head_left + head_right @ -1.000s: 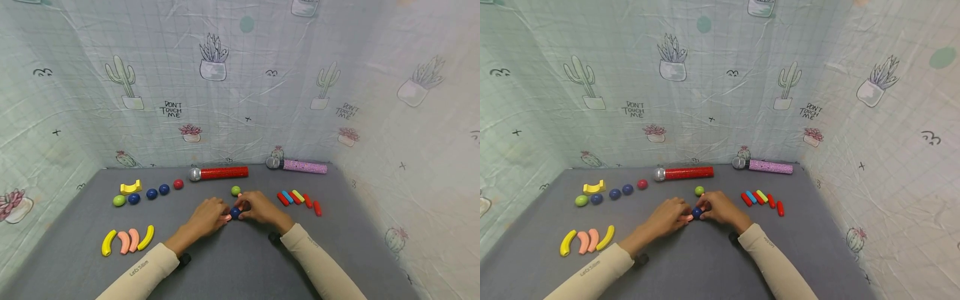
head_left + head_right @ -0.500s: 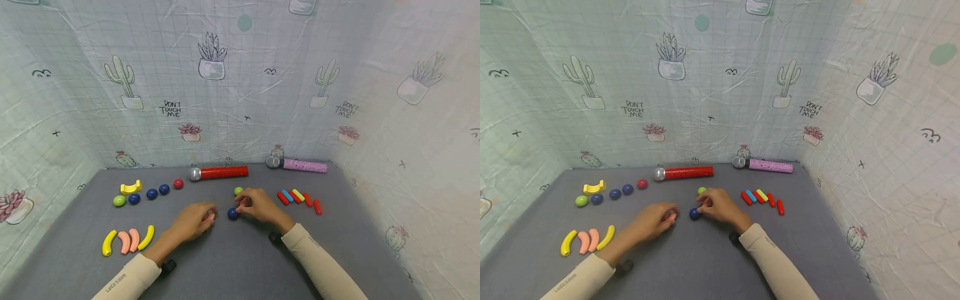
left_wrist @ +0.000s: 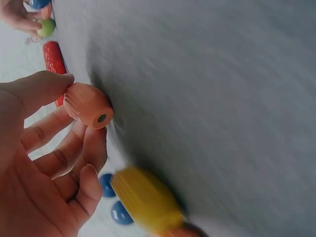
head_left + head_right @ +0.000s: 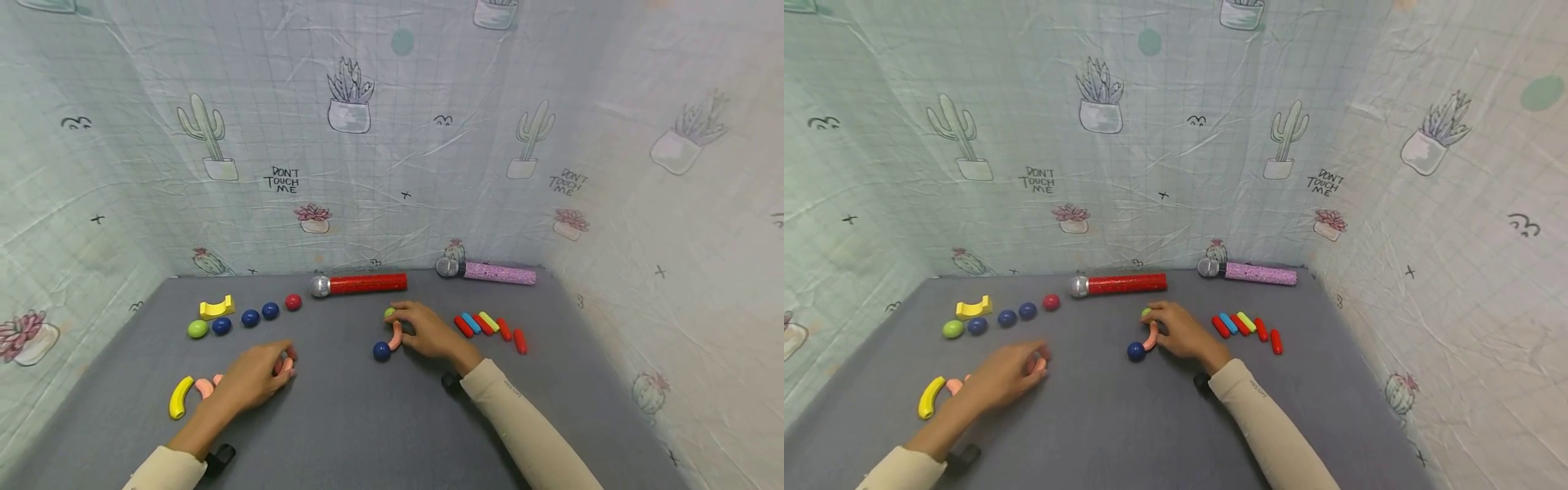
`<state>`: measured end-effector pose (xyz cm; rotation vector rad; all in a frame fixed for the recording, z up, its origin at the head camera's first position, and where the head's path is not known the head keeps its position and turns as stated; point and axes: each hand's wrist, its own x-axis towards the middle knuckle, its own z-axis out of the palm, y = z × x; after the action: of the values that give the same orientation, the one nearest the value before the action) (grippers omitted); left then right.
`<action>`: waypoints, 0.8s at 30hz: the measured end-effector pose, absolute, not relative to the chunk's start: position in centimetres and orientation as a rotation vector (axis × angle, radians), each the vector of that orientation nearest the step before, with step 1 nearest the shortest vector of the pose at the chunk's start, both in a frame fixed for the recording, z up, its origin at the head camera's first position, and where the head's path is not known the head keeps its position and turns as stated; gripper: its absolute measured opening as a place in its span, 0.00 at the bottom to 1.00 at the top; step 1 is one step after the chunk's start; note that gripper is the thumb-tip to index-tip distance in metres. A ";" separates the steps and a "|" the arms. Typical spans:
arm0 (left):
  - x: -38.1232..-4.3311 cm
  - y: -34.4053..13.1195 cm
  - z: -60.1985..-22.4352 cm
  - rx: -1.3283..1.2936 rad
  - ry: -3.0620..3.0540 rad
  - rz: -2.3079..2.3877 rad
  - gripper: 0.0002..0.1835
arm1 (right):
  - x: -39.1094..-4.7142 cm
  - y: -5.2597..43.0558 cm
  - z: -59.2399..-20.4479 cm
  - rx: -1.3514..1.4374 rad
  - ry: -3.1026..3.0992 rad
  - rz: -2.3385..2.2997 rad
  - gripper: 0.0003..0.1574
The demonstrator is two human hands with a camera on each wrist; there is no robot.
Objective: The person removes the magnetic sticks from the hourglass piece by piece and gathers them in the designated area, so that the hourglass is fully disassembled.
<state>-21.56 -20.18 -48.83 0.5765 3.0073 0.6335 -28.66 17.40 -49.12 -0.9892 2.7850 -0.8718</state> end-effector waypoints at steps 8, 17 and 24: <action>-20.7 -22.0 -48.5 0.553 3.053 0.497 0.09 | -28.5 17.1 -49.0 -0.927 2.773 -0.895 0.24; -20.5 -19.1 -47.6 0.666 3.192 0.373 0.20 | -28.2 17.0 -49.1 -0.895 2.800 -0.860 0.26; -21.3 -13.3 -47.5 0.821 3.064 0.470 0.27 | -27.9 16.4 -49.0 -0.918 2.863 -0.816 0.24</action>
<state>-21.28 -13.29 -47.53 0.8214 3.0643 0.4699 -27.87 16.38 -48.98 -0.9178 2.8630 -0.8158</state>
